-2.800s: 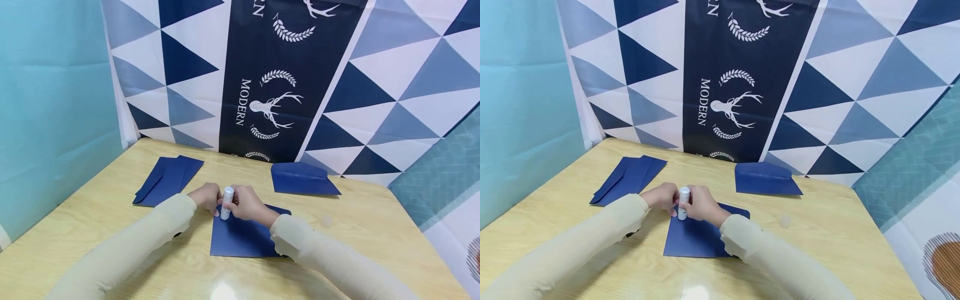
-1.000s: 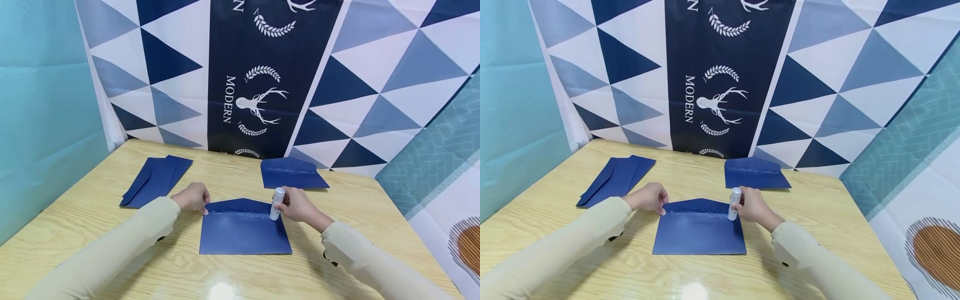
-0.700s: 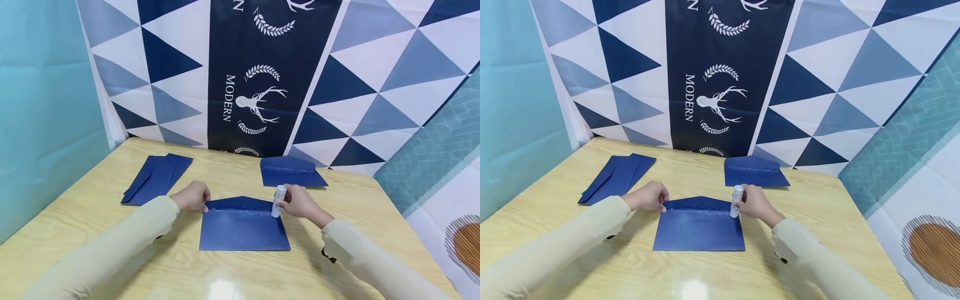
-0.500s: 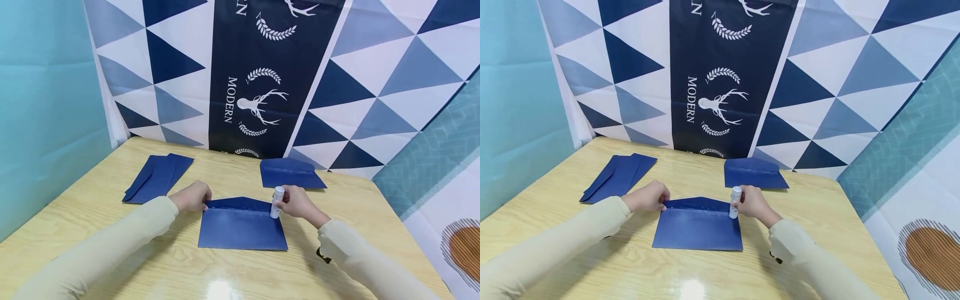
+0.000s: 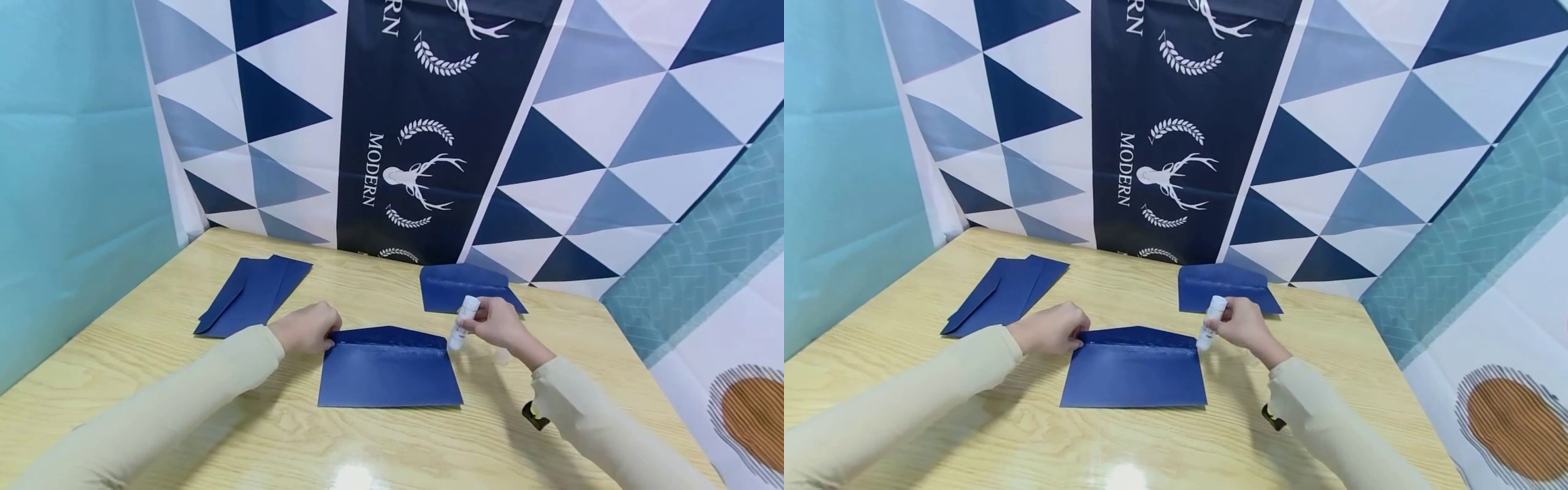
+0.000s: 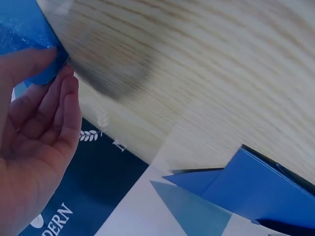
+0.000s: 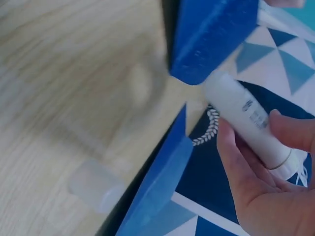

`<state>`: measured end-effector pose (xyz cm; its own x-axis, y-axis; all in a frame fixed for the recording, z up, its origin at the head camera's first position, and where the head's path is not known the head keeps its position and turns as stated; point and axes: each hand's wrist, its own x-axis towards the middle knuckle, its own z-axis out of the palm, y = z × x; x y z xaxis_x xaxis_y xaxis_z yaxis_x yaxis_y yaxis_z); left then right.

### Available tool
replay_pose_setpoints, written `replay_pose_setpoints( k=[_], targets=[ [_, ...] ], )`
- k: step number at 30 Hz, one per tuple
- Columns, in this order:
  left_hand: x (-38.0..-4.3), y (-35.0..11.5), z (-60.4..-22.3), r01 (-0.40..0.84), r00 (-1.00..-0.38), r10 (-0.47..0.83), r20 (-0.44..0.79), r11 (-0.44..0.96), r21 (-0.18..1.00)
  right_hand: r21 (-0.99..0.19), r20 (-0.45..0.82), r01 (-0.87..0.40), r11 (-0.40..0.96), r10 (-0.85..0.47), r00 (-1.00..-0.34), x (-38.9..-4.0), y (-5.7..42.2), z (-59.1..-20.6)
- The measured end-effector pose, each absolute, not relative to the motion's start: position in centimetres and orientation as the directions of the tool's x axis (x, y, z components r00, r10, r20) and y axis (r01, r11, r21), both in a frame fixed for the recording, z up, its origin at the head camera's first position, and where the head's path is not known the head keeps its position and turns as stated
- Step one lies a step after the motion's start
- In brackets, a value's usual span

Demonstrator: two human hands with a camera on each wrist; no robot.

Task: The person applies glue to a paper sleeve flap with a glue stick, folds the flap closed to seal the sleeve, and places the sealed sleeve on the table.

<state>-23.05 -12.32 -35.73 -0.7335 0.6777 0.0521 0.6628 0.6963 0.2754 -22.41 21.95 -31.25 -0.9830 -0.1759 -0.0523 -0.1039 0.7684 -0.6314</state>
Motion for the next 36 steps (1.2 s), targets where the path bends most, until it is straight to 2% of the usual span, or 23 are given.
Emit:
replay_pose_setpoints(
  k=[3, 6, 12, 18, 23, 30, 36],
  targets=[
    [-23.5, -12.4, -35.5, 0.674, -0.721, 0.691, 0.053, 0.681, 0.285, -0.773, -0.167, 0.018, 0.634, -0.176, -0.97, -22.9, 22.1, -30.7],
    [-23.8, -12.2, -35.0, 0.649, -0.733, 0.68, 0.016, 0.692, 0.316, -0.88, -0.261, 0.131, 0.457, -0.233, -0.937, -23.1, 22.3, -30.4],
    [-24.3, -11.9, -34.6, 0.603, -0.752, 0.656, -0.06, 0.722, 0.338, -0.945, -0.317, 0.262, 0.194, -0.365, -0.875, -22.7, 21.9, -30.2],
    [-24.5, -11.7, -34.8, 0.567, -0.771, 0.631, -0.089, 0.743, 0.357, -0.95, -0.313, 0.274, 0.151, -0.425, -0.85, -22.0, 20.7, -29.7],
    [-24.6, -11.4, -34.8, 0.555, -0.784, 0.616, -0.073, 0.75, 0.36, -0.946, -0.321, 0.305, 0.106, -0.411, -0.853, -22.0, 20.0, -29.0],
    [-24.9, -9.6, -35.3, 0.628, -0.756, 0.652, 0.046, 0.705, 0.33, -0.911, -0.385, 0.412, 0.004, -0.367, -0.847, -22.7, 19.5, -29.1],
    [-24.7, -8.4, -35.7, 0.715, -0.698, 0.694, 0.176, 0.662, 0.222, -0.894, -0.409, 0.447, -0.015, -0.377, -0.831, -23.0, 19.5, -30.0]
  ],
)
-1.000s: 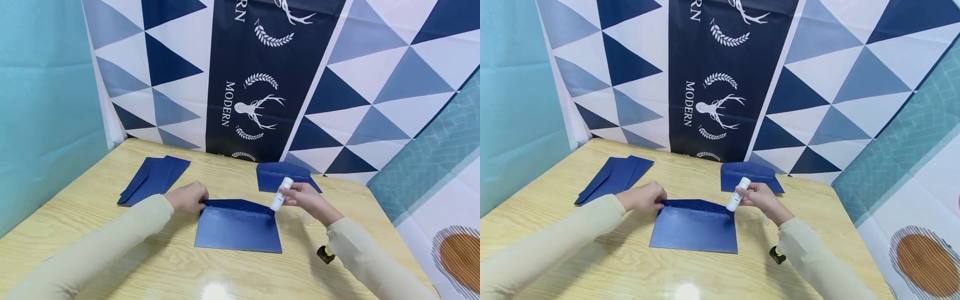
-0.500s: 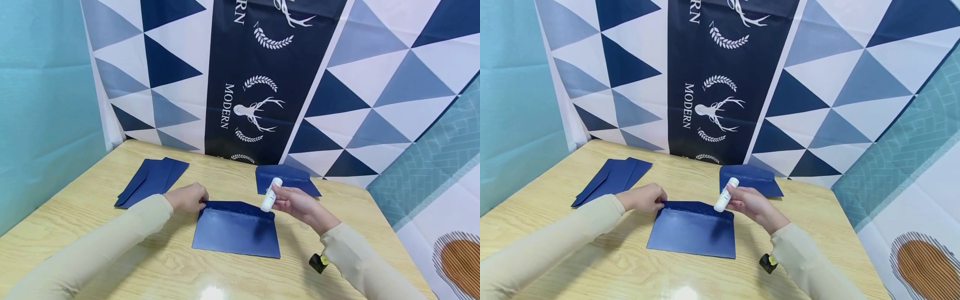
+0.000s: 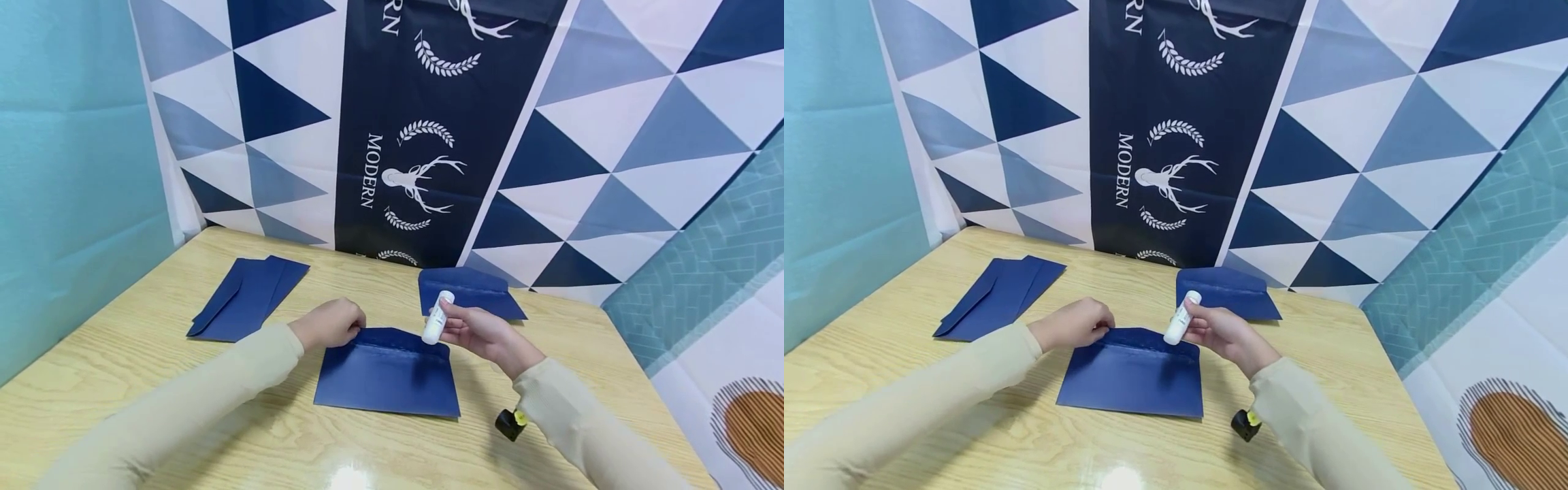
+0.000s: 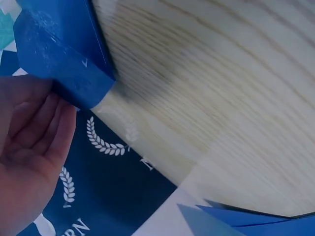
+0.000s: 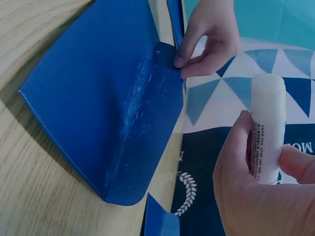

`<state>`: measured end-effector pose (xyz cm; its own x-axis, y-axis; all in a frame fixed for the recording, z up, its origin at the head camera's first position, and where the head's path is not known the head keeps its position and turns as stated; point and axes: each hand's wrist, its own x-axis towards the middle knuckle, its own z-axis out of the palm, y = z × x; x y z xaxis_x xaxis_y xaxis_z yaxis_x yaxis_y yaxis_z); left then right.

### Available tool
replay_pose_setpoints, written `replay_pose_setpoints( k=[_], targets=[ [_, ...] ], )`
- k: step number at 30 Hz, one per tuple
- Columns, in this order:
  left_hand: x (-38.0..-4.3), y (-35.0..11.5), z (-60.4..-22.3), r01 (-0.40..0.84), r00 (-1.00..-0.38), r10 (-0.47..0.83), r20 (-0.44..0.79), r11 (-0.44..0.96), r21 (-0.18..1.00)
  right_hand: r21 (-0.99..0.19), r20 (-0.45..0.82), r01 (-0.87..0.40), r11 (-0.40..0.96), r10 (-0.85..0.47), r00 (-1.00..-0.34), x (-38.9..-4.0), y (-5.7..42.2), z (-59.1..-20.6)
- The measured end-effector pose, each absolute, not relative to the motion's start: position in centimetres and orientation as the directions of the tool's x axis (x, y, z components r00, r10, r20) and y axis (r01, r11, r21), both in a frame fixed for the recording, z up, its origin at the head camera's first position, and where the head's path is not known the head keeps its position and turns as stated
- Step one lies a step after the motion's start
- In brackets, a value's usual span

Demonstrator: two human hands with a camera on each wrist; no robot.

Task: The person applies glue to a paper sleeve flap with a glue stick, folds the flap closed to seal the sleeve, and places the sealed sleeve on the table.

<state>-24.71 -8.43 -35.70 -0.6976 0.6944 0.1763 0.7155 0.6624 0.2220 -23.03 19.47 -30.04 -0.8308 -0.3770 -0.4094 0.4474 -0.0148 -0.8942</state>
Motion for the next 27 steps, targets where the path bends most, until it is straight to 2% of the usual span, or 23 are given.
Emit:
replay_pose_setpoints(
  k=[9, 12, 15, 19, 22, 25, 27],
  targets=[
    [-22.2, -8.6, -35.8, 0.776, -0.599, 0.763, 0.244, 0.628, -0.059, -0.867, -0.442, 0.496, -0.053, -0.38, -0.813, -24.0, 19.7, -31.1],
    [-21.6, -8.5, -36.2, 0.788, -0.575, 0.785, 0.232, 0.607, -0.101, -0.847, -0.477, 0.53, -0.041, -0.385, -0.79, -24.5, 19.7, -32.0],
    [-21.2, -8.5, -36.3, 0.791, -0.564, 0.795, 0.223, 0.598, -0.133, -0.847, -0.502, 0.53, 0.043, -0.389, -0.772, -24.7, 19.4, -33.2],
    [-20.9, -8.4, -36.2, 0.798, -0.556, 0.807, 0.2, 0.586, -0.144, -0.834, -0.551, 0.498, 0.237, -0.376, -0.745, -24.4, 18.6, -34.4],
    [-20.8, -8.5, -36.1, 0.801, -0.564, 0.806, 0.18, 0.587, -0.117, -0.816, -0.572, 0.471, 0.334, -0.357, -0.738, -24.2, 18.1, -34.8],
    [-20.9, -8.5, -36.1, 0.801, -0.585, 0.793, 0.17, 0.598, -0.027, -0.809, -0.573, 0.454, 0.373, -0.329, -0.751, -24.1, 17.7, -35.3],
    [-21.0, -8.4, -36.0, 0.789, -0.613, 0.772, 0.169, 0.607, 0.091, -0.803, -0.571, 0.439, 0.403, -0.309, -0.761, -24.1, 17.5, -35.6]
  ],
)
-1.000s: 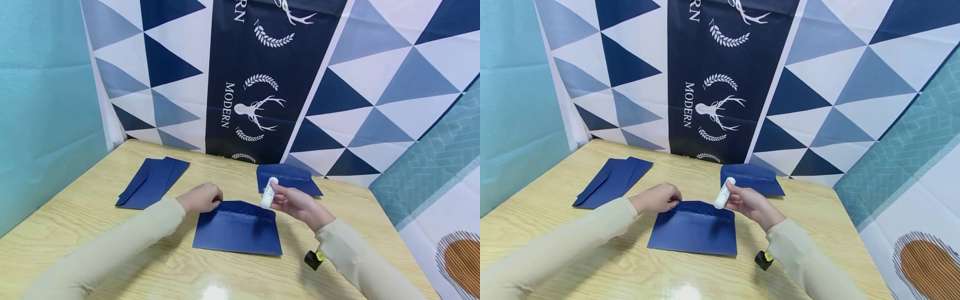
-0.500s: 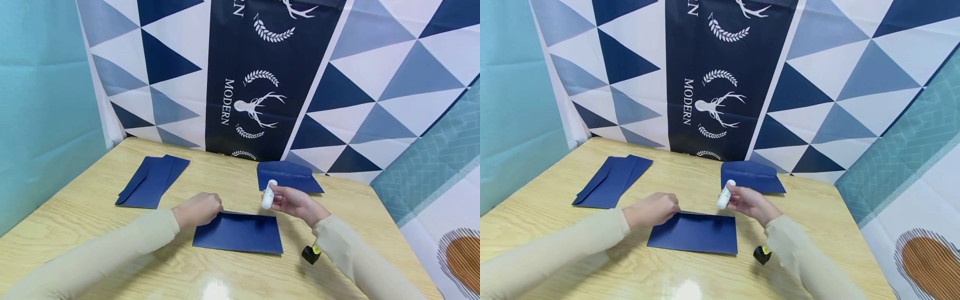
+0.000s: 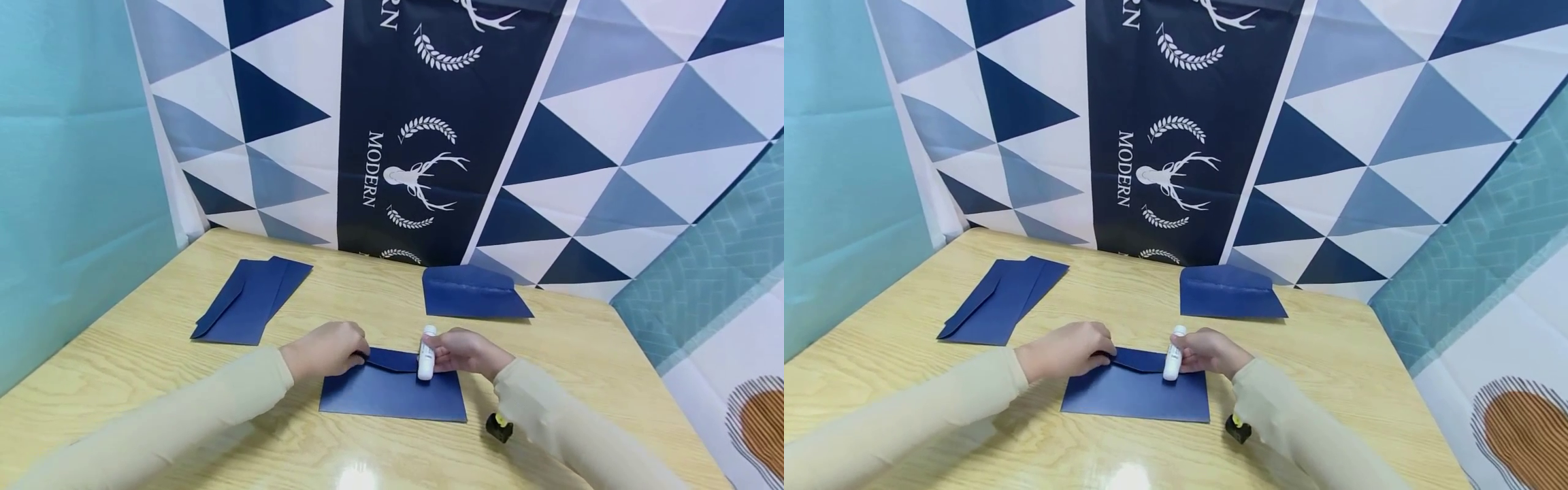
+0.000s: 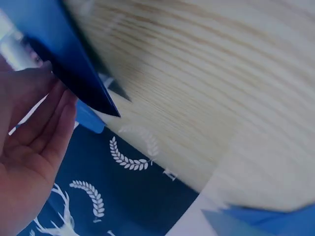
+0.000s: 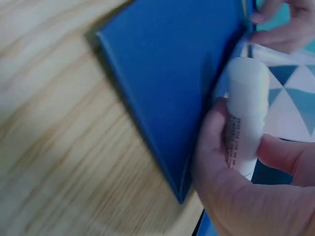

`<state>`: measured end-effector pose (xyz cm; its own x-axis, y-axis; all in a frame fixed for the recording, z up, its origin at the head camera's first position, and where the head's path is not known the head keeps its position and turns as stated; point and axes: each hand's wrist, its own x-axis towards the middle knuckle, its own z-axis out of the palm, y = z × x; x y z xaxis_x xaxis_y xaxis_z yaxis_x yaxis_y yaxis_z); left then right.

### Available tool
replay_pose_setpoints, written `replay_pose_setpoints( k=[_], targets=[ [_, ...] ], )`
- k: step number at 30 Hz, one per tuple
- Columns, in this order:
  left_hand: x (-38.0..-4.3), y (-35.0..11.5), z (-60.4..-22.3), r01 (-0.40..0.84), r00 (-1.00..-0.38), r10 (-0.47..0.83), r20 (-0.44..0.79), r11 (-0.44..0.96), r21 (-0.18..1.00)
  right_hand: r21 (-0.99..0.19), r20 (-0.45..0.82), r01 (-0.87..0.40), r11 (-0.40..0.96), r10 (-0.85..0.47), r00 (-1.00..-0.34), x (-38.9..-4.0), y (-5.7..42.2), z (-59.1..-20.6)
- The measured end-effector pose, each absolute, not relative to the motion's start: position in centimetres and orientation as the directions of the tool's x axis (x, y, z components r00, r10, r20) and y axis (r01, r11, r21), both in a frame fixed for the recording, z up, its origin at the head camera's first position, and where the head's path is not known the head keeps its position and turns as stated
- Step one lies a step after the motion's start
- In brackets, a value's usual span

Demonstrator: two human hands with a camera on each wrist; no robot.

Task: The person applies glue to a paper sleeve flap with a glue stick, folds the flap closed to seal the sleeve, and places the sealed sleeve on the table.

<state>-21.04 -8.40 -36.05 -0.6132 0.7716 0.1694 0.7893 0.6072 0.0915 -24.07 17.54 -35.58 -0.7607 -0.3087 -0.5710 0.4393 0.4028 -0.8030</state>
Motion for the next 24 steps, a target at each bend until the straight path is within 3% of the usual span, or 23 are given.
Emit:
replay_pose_setpoints(
  k=[5, 11, 17, 24],
  targets=[
    [-21.5, -7.1, -35.6, 0.647, -0.739, 0.662, 0.123, 0.646, 0.406, -0.776, -0.565, 0.388, 0.498, -0.273, -0.779, -24.1, 17.0, -35.7],
    [-22.3, -3.5, -35.2, 0.395, -0.859, 0.513, -0.001, 0.663, 0.636, -0.779, -0.545, 0.361, 0.513, -0.269, -0.794, -24.0, 16.9, -35.5],
    [-22.6, -2.2, -36.1, 0.211, -0.91, 0.39, -0.139, 0.726, 0.655, -0.791, -0.517, 0.324, 0.519, -0.284, -0.807, -23.4, 17.0, -35.5],
    [-22.9, -2.7, -37.2, 0.181, -0.897, 0.4, -0.186, 0.719, 0.671, -0.775, -0.578, 0.401, 0.489, -0.291, -0.763, -24.4, 16.4, -35.0]
  ],
)
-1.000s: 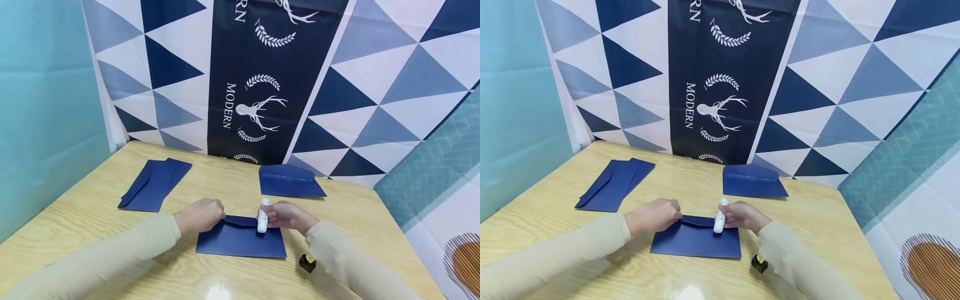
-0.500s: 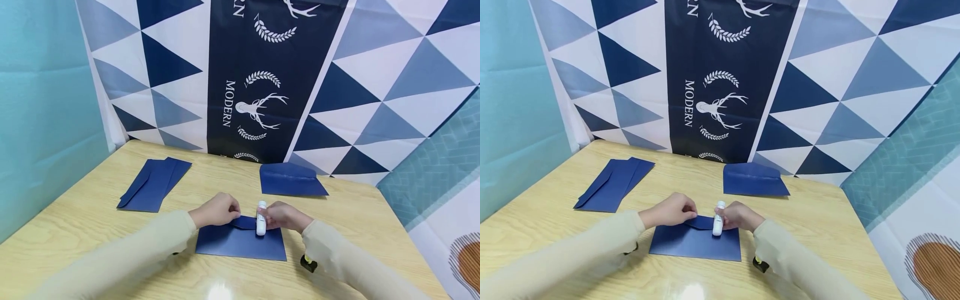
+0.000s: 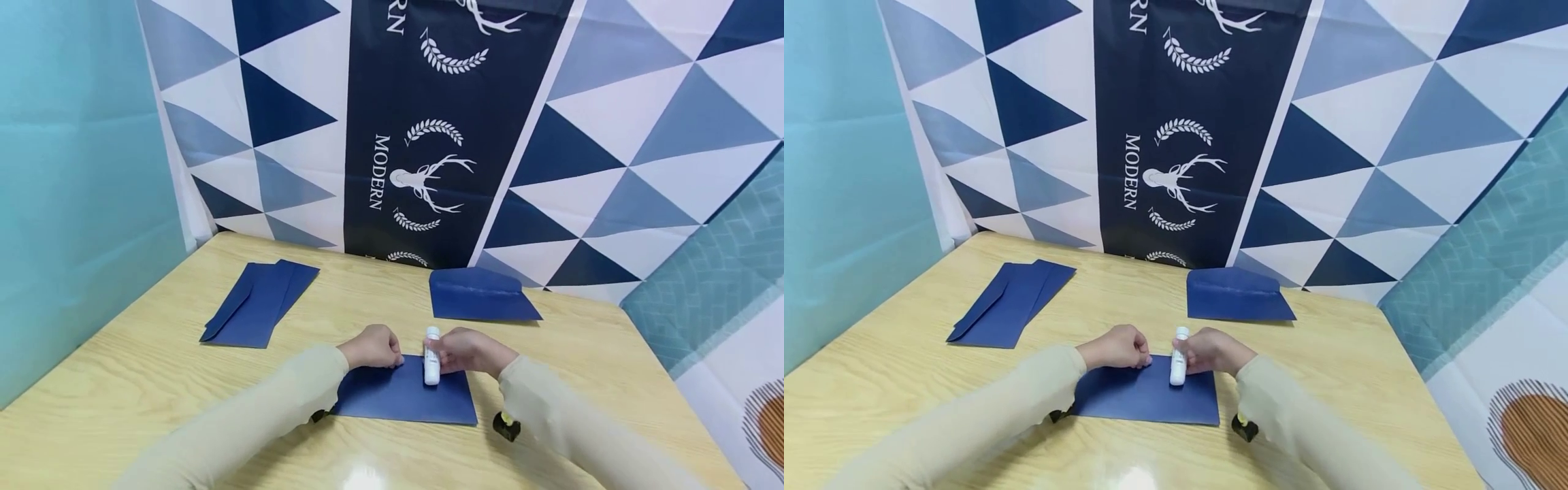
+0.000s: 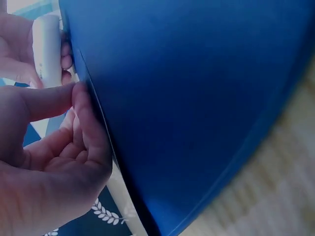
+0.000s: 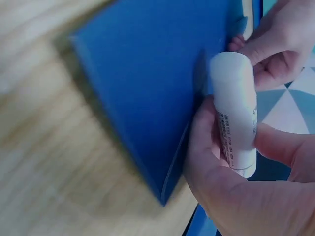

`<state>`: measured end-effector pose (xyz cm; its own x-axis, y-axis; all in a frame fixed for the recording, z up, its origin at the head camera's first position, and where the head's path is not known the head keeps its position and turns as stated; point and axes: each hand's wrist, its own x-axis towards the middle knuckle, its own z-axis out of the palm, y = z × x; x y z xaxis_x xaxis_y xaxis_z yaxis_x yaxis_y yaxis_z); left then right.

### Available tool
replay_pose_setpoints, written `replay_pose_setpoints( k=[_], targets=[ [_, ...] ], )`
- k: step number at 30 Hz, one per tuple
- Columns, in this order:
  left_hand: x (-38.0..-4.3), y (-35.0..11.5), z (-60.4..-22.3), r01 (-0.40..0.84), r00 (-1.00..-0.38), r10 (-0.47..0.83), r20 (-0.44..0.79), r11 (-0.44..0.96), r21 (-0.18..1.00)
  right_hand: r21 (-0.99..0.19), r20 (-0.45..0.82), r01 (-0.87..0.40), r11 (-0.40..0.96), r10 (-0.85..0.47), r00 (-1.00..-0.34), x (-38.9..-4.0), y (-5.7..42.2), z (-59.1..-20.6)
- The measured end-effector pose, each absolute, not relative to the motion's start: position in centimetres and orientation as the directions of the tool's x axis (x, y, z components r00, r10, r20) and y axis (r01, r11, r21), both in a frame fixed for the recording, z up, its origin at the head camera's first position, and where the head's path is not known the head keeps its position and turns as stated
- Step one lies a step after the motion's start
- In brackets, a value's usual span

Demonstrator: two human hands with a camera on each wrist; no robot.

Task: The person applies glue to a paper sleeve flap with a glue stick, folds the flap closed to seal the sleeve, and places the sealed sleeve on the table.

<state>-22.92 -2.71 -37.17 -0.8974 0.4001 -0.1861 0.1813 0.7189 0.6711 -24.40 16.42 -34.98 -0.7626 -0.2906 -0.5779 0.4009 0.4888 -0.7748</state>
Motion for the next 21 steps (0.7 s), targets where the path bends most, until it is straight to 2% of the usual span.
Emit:
replay_pose_setpoints(
  k=[7, 13, 21],
  targets=[
    [-22.6, -2.8, -37.4, 0.222, -0.892, 0.43, -0.141, 0.688, 0.691, -0.793, -0.555, 0.383, 0.474, -0.303, -0.774, -24.5, 14.6, -35.1],
    [-22.5, -3.4, -37.3, 0.222, -0.879, 0.452, -0.153, 0.671, 0.708, -0.804, -0.531, 0.363, 0.471, -0.293, -0.795, -23.8, 13.8, -35.8],
    [-22.2, -5.4, -35.8, 0.198, -0.902, 0.392, -0.18, 0.748, 0.634, -0.805, -0.514, 0.337, 0.489, -0.289, -0.808, -23.5, 14.0, -35.9]
  ],
)
